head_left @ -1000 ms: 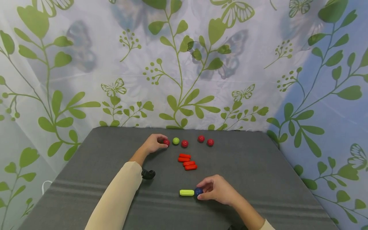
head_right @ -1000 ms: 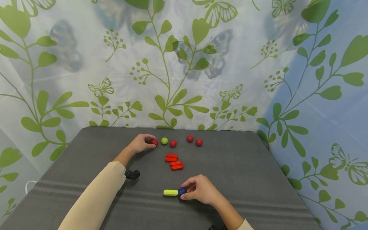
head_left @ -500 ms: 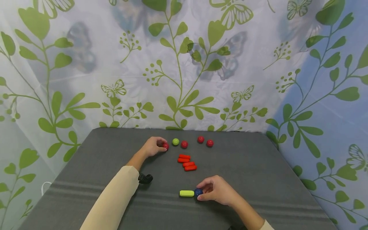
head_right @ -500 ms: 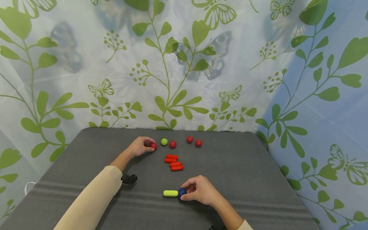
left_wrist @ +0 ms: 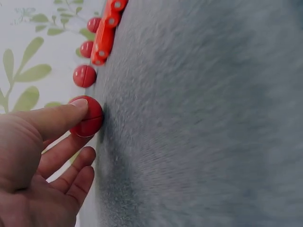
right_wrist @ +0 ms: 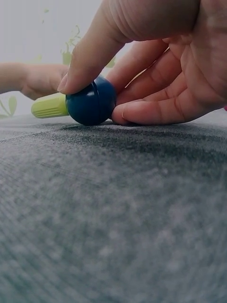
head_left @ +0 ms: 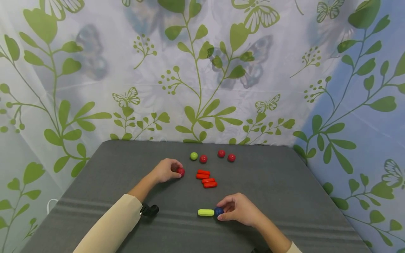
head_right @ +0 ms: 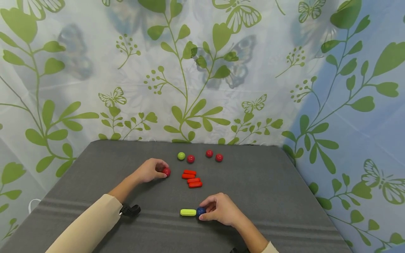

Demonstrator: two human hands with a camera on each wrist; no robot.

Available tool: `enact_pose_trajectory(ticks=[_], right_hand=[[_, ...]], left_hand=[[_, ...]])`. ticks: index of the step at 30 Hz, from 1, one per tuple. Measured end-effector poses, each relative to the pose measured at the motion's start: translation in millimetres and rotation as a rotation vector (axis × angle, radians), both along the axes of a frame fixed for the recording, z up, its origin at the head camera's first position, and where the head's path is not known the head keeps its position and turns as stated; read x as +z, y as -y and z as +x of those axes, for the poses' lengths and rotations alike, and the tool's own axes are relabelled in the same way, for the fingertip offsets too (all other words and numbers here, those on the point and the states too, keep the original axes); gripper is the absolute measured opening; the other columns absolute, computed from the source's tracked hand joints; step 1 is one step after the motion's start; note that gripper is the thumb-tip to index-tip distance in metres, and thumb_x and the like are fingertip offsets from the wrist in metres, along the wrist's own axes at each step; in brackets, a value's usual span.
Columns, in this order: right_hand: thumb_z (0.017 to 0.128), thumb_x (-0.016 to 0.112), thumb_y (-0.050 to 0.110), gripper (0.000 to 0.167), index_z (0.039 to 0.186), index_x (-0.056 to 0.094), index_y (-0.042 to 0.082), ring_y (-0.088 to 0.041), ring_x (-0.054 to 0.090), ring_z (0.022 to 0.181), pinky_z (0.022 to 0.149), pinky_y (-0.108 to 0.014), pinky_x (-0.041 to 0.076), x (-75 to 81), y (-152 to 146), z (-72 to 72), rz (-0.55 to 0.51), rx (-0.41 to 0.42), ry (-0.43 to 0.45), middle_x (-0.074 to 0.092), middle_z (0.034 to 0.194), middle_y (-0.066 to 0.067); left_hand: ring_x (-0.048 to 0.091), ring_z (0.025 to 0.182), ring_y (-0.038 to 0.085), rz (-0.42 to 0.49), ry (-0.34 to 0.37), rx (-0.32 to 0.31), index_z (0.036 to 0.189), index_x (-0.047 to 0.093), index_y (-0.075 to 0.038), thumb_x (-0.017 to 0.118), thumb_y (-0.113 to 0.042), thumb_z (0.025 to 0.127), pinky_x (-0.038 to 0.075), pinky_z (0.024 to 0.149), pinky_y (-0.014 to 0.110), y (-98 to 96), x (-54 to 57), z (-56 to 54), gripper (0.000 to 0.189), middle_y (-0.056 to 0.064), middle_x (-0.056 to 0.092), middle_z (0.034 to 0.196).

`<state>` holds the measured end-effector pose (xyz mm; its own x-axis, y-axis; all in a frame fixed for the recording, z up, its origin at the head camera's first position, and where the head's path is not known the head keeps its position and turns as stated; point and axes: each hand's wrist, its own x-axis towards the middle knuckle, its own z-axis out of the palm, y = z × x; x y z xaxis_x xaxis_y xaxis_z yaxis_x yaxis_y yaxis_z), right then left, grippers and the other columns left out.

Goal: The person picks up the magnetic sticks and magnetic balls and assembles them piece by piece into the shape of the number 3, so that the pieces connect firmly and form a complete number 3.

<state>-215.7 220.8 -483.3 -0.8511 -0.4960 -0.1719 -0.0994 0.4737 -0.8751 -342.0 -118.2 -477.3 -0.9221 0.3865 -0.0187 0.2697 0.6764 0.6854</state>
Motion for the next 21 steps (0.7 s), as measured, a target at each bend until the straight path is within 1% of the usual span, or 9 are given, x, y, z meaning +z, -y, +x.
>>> enact_pose_trajectory(ticks=[4,7,12,16,21], right_hand=[[0.080,0.089,0.022,0.030,0.106,0.078,0.011,-0.016,0.066,0.079,0.068,-0.024,0.055,-0.2,1,0.1,0.005,-0.003,-0.005,0.074,0.092,-0.005],[0.080,0.089,0.022,0.030,0.106,0.078,0.011,-0.017,0.065,0.079,0.068,-0.025,0.054,-0.7,1,-0.1,0.004,-0.007,-0.001,0.074,0.092,-0.005],[0.080,0.089,0.022,0.031,0.106,0.078,0.010,-0.016,0.065,0.078,0.067,-0.025,0.054,-1.4,1,-0.5,-0.002,-0.013,0.008,0.073,0.090,-0.005],[0.080,0.089,0.022,0.030,0.106,0.078,0.010,-0.016,0.065,0.077,0.066,-0.025,0.054,-1.6,0,-0.4,-0.001,-0.016,-0.004,0.073,0.088,-0.005],[0.080,0.089,0.021,0.030,0.106,0.078,0.010,-0.015,0.065,0.077,0.066,-0.025,0.054,-2.1,0,-0.9,-0.007,-0.013,-0.003,0.073,0.088,-0.005]], left_hand=[[0.065,0.092,0.015,0.004,-0.010,-0.021,0.110,0.074,-0.010,0.084,-0.011,0.084,0.054,0.084,0.037,-1.0,0.1,14.0,0.028,0.002,0.073,0.100],[0.062,0.085,0.013,0.014,-0.020,-0.046,0.108,0.074,-0.012,0.085,-0.011,0.084,0.053,0.077,0.033,-2.6,-0.6,23.4,0.027,0.000,0.072,0.095],[0.060,0.080,0.013,0.029,-0.022,-0.093,0.108,0.073,-0.012,0.085,-0.013,0.084,0.051,0.069,0.028,-7.6,-1.5,39.8,0.027,-0.002,0.069,0.089],[0.059,0.078,0.013,0.037,-0.036,-0.121,0.107,0.073,-0.012,0.085,-0.012,0.084,0.050,0.066,0.026,-11.7,-2.1,52.4,0.026,-0.003,0.068,0.086],[0.059,0.078,0.014,0.051,-0.014,-0.154,0.107,0.073,-0.012,0.085,-0.012,0.084,0.049,0.065,0.025,-13.1,0.7,68.1,0.026,-0.002,0.067,0.085]])
